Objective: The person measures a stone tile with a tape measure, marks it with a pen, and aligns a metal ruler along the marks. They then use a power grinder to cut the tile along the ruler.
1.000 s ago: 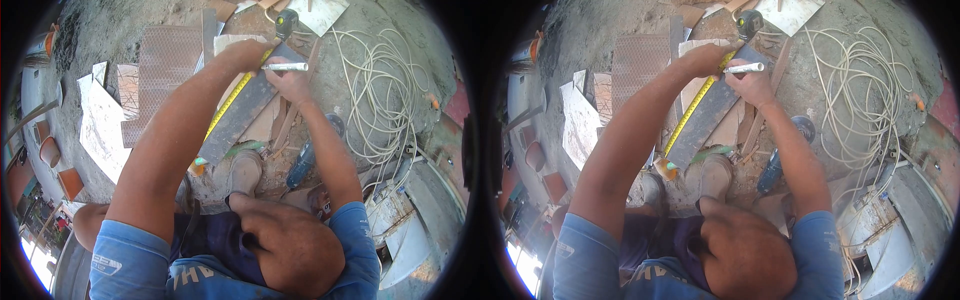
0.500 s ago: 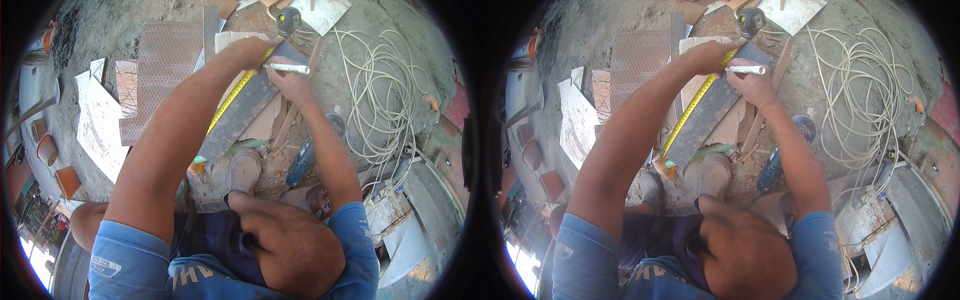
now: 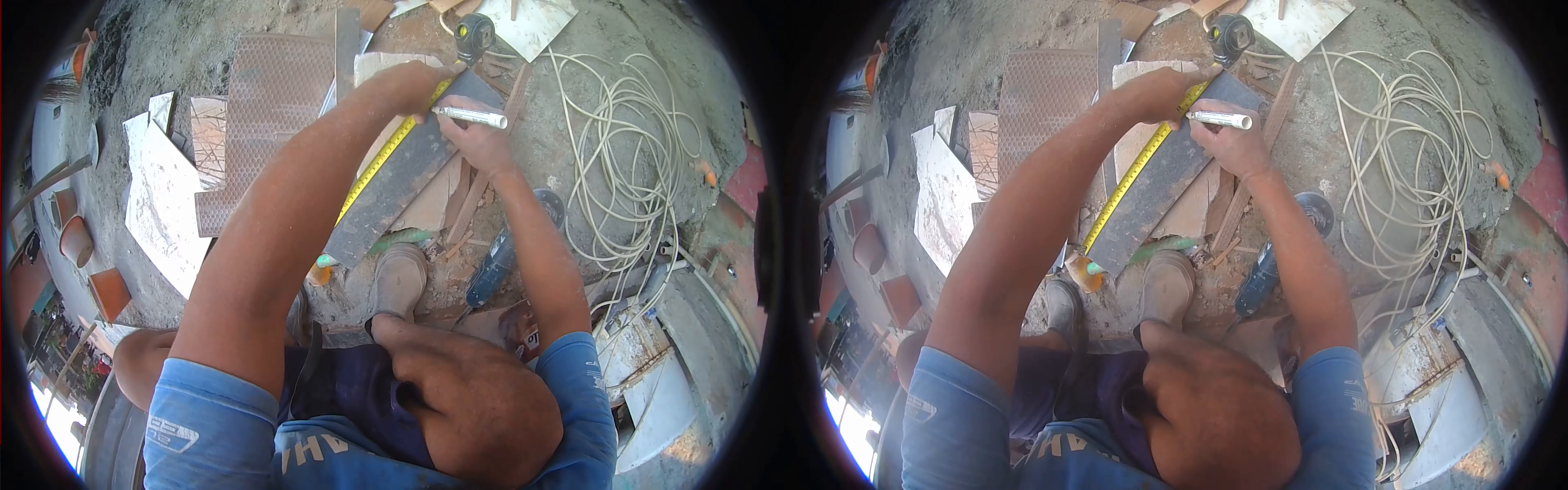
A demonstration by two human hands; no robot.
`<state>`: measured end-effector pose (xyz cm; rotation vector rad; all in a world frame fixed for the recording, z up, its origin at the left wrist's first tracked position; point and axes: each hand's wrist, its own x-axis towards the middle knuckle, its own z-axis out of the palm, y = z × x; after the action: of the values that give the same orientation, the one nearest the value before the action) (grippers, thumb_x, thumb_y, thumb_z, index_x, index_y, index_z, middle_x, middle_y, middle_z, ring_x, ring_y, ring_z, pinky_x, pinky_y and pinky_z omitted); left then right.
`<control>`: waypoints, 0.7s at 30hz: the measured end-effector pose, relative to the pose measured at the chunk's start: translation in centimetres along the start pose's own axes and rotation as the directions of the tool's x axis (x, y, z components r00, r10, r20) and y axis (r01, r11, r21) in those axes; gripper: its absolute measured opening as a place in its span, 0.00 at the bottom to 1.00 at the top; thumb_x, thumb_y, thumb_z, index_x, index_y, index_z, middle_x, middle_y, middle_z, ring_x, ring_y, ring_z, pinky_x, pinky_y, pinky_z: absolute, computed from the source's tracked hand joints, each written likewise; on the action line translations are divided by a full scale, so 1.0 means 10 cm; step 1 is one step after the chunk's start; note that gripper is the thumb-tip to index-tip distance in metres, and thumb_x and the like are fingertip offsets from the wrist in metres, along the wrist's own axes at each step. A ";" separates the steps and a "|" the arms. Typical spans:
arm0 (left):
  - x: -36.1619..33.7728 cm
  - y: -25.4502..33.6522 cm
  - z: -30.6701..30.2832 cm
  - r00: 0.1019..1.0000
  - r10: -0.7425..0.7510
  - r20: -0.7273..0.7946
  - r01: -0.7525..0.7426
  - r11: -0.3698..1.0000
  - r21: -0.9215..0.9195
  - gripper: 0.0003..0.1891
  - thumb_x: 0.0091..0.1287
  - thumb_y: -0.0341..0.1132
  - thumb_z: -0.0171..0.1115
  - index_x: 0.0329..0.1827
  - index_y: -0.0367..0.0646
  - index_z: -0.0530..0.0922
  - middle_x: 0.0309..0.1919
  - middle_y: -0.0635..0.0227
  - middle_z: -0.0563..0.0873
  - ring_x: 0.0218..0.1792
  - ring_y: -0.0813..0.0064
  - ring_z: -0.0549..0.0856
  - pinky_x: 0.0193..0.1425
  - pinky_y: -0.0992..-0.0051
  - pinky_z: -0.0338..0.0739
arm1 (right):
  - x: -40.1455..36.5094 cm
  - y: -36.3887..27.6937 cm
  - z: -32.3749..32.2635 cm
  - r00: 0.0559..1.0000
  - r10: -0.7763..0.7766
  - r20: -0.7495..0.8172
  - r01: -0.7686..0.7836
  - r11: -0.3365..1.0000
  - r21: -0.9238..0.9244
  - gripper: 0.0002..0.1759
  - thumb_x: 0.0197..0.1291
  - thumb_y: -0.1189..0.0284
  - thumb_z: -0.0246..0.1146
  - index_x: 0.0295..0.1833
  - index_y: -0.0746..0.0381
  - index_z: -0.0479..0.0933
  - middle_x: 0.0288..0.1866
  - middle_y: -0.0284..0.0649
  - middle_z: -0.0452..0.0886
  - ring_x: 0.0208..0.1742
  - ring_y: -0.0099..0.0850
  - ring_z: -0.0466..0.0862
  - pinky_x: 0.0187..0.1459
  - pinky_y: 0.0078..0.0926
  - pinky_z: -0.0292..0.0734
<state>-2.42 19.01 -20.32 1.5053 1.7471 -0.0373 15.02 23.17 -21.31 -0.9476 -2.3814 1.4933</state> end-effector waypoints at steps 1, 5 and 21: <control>0.00 0.00 0.00 1.000 -0.001 0.000 0.001 1.000 0.000 0.61 0.47 0.22 0.78 0.82 0.69 0.50 0.48 0.52 0.87 0.51 0.58 0.87 0.57 0.60 0.81 | 0.00 0.00 0.00 1.000 0.004 0.003 -0.004 1.000 -0.009 0.12 0.58 0.72 0.65 0.47 0.65 0.82 0.36 0.43 0.86 0.32 0.28 0.86 0.37 0.28 0.81; 0.02 -0.02 0.02 1.000 -0.011 0.008 0.011 1.000 -0.011 0.62 0.47 0.22 0.78 0.82 0.69 0.49 0.48 0.52 0.87 0.51 0.57 0.87 0.57 0.61 0.81 | 0.01 0.02 -0.01 0.996 -0.084 -0.002 0.083 0.995 -0.052 0.12 0.58 0.72 0.65 0.47 0.65 0.82 0.39 0.45 0.87 0.36 0.34 0.87 0.41 0.29 0.82; 0.00 0.00 0.01 1.000 -0.008 -0.010 0.008 1.000 -0.010 0.62 0.46 0.21 0.77 0.82 0.68 0.49 0.47 0.51 0.87 0.50 0.55 0.87 0.55 0.60 0.81 | 0.01 0.05 0.05 0.999 0.045 0.021 -0.046 0.998 0.050 0.11 0.57 0.71 0.64 0.44 0.64 0.81 0.37 0.47 0.85 0.36 0.40 0.86 0.41 0.32 0.81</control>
<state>-2.35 19.00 -20.33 1.4941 1.7594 -0.0252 14.88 23.00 -21.98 -0.9859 -2.3385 1.5789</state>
